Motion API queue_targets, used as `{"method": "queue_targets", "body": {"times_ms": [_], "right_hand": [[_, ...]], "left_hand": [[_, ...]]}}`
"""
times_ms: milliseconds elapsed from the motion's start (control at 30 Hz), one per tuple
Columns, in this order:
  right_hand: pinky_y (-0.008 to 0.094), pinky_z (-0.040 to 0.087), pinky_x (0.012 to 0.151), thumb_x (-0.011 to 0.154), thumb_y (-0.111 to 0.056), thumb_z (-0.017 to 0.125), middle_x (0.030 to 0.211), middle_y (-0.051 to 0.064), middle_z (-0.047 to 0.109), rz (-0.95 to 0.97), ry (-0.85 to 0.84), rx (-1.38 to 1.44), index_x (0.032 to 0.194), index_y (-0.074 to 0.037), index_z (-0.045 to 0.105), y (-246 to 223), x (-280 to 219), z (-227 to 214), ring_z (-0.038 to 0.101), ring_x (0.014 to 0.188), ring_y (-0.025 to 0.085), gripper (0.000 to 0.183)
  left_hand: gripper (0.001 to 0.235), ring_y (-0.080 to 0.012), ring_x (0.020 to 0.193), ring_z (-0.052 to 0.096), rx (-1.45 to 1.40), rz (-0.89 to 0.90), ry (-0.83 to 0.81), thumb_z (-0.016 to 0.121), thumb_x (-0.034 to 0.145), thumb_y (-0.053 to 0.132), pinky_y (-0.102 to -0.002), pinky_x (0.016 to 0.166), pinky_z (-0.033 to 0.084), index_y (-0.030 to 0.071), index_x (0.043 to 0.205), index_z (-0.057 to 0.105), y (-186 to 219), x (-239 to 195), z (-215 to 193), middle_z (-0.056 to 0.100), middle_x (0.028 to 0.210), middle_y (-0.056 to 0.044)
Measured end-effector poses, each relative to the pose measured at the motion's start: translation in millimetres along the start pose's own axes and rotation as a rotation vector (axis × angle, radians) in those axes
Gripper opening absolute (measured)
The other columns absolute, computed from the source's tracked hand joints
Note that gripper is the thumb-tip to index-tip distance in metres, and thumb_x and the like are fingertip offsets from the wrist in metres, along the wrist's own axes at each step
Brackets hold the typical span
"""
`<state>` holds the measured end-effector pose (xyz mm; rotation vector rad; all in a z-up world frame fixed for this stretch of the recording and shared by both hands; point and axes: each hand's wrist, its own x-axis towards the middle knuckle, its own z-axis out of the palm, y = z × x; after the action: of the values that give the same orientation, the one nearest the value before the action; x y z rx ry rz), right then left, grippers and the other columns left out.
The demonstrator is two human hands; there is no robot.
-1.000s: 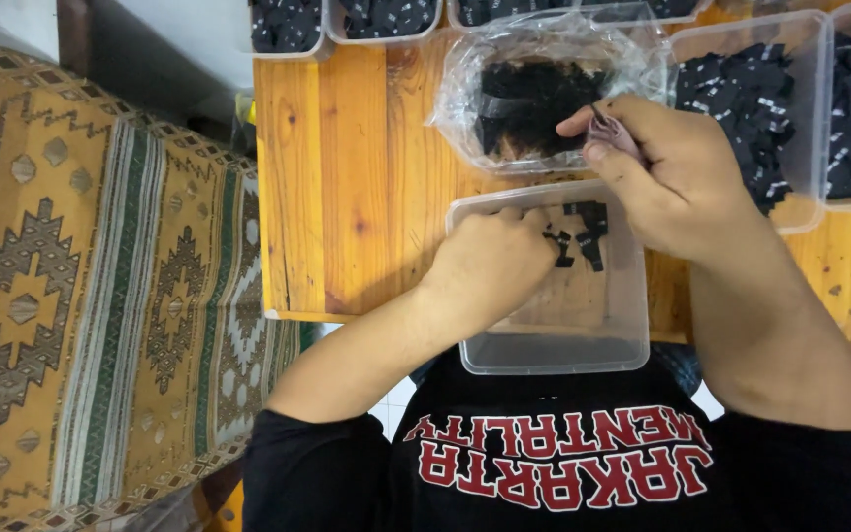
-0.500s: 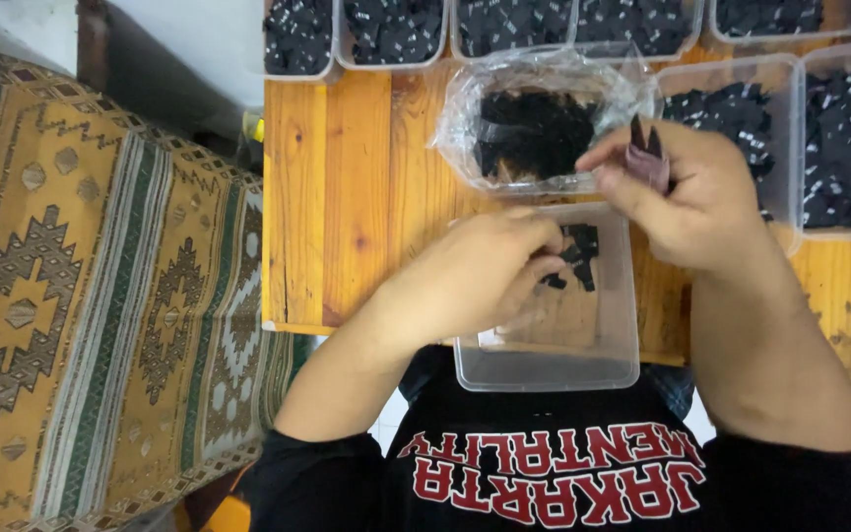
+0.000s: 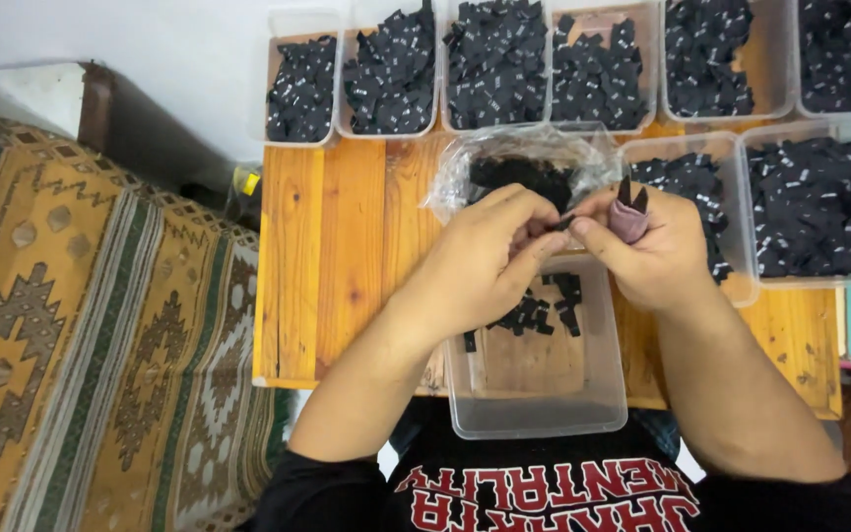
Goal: The person repeatedly picks small black fabric pieces from a plastic bag, folds each piece by hand, and places the folded pieces into a clear plastic container. The process continues with multiple pieces throughout the clip.
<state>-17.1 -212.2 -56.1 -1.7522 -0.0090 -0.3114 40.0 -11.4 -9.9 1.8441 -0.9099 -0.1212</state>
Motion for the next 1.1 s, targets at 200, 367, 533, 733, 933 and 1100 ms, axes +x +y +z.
{"method": "queue_targets", "body": {"times_ms": [200, 367, 533, 733, 933, 1100], "right_hand": [[0.025, 0.039, 0.046, 0.095, 0.004, 0.069, 0.052, 0.006, 0.044, 0.093, 0.15, 0.294, 0.097, 0.006, 0.067, 14, -2, 14, 0.04, 0.045, 0.011, 0.003], [0.024, 0.032, 0.042, 0.095, 0.006, 0.064, 0.048, 0.005, 0.037, 0.11, 0.158, 0.416, 0.097, 0.007, 0.064, 21, -1, 18, 0.033, 0.041, 0.01, 0.002], [0.025, 0.03, 0.041, 0.095, 0.006, 0.064, 0.047, 0.005, 0.035, 0.13, 0.16, 0.435, 0.097, 0.007, 0.064, 23, -1, 19, 0.03, 0.04, 0.01, 0.002], [0.025, 0.035, 0.045, 0.093, 0.005, 0.07, 0.056, 0.005, 0.044, 0.156, 0.223, 0.331, 0.1, 0.005, 0.067, 3, 0, -8, 0.04, 0.046, 0.009, 0.009], [0.035, 0.035, 0.068, 0.113, -0.025, 0.072, 0.075, 0.001, 0.051, 0.233, 0.121, -0.844, 0.085, -0.01, 0.061, -2, -1, -129, 0.044, 0.075, 0.015, 0.034], [0.042, 0.037, 0.065, 0.104, -0.033, 0.07, 0.071, 0.009, 0.048, 0.649, 0.144, -0.937, 0.07, -0.005, 0.045, 13, 0, -161, 0.044, 0.068, 0.024, 0.05]], "left_hand": [[0.024, -0.0151, 0.095, 0.074, -0.572, -0.189, 0.15, 0.064, 0.097, 0.004, -0.025, 0.078, 0.062, 0.003, 0.121, 0.067, -23, -3, 17, 0.074, 0.103, -0.01], [0.034, -0.0167, 0.101, 0.074, -0.674, -0.172, 0.176, 0.073, 0.091, -0.001, -0.025, 0.084, 0.063, 0.002, 0.125, 0.066, -34, -5, 24, 0.075, 0.108, -0.013], [0.032, -0.0132, 0.096, 0.073, -0.661, -0.158, 0.229, 0.077, 0.089, 0.0, -0.023, 0.08, 0.062, 0.002, 0.12, 0.069, -34, -7, 27, 0.076, 0.101, -0.01], [0.022, -0.016, 0.086, 0.076, -0.508, -0.036, 0.306, 0.079, 0.089, 0.007, -0.023, 0.072, 0.064, 0.004, 0.111, 0.073, -25, -6, 13, 0.074, 0.095, -0.005], [0.014, -0.0351, 0.076, 0.069, 0.476, 0.109, -0.486, 0.058, 0.092, 0.013, -0.051, 0.064, 0.052, 0.01, 0.087, 0.07, 0, -25, 16, 0.07, 0.087, -0.01], [0.02, -0.0221, 0.054, 0.068, 1.01, -0.094, -0.63, 0.068, 0.077, 0.007, -0.041, 0.033, 0.04, 0.022, 0.086, 0.078, -9, -45, 52, 0.067, 0.071, 0.007]]}}
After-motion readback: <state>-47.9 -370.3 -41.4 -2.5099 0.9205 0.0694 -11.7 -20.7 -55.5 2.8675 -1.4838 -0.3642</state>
